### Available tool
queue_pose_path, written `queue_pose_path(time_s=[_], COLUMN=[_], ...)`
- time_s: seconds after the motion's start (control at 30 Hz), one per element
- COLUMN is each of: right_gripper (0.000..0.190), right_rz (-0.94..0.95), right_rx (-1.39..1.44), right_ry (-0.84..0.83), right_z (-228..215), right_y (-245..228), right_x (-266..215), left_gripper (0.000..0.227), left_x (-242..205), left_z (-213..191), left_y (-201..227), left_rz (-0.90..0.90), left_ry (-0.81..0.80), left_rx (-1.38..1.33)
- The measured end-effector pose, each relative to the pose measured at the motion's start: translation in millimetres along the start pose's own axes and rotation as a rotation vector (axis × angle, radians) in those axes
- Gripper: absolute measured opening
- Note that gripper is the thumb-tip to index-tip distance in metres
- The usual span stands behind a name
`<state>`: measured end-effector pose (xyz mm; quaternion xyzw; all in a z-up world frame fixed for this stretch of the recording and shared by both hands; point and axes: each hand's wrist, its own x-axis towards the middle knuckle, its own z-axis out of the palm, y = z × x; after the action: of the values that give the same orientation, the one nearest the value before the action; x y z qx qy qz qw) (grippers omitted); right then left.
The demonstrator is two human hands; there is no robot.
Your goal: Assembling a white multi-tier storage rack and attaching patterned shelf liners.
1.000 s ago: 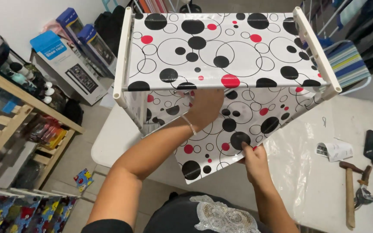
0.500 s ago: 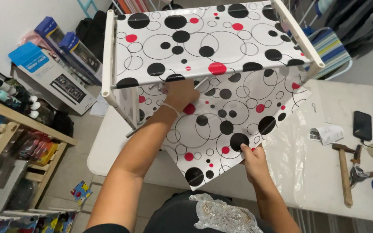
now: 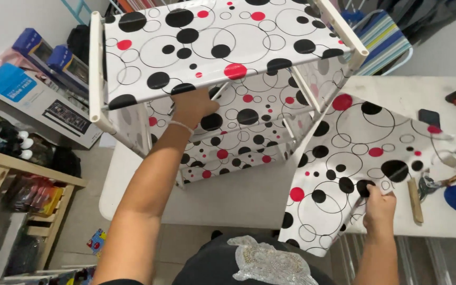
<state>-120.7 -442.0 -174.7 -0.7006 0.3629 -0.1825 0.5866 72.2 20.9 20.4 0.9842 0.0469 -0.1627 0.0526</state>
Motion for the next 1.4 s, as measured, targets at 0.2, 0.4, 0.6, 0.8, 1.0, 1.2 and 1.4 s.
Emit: queue_pose_path(time_s=[0.2,0.4,0.6,0.8,1.0,1.2,1.4], right_gripper=[0.032,0.028,0.047,0.048,0.035,0.032,0.037], right_rz=[-0.079,0.245,0.384,0.307,0.043,-0.108,-0.064], right_rx=[-0.067,-0.099,-0.247,-0.539,-0.612,-0.573,-0.37], right_ry=[-0.062,-0.235,-0.522,-0.71,-0.587,-0.557,-0.633], right_z=[-16.5,-18.6,-2.3,20.8,-7.6,-1.1,48.1], right_y=[67.8,55.7,54.9,115.0,164.1,141.4,121.0], right_x=[103.2,150.0,176.0,222.0,317.1,329.9,290.7], left_gripper=[0.013,0.006,0.045,0.04,0.049,0.063,0.091], left_x=[5.1,-53.7,-150.8,-241.1,-225.7,-168.1,-83.7], left_z=[27.0,11.4,19.4,70.2,144.8,186.8,314.8], left_y=[15.8,42.5,57.1,111.2,171.3,224.1,231.7], left_rz=[0.052,0.007,-0.176,-0.389,-0.176,0.108,0.121], left_ry=[0.258,0.351,0.423,0.096,-0.276,-0.371,-0.544], left_rx=[0.049,-0.101,-0.251,-0.431,-0.524,-0.678,-0.904])
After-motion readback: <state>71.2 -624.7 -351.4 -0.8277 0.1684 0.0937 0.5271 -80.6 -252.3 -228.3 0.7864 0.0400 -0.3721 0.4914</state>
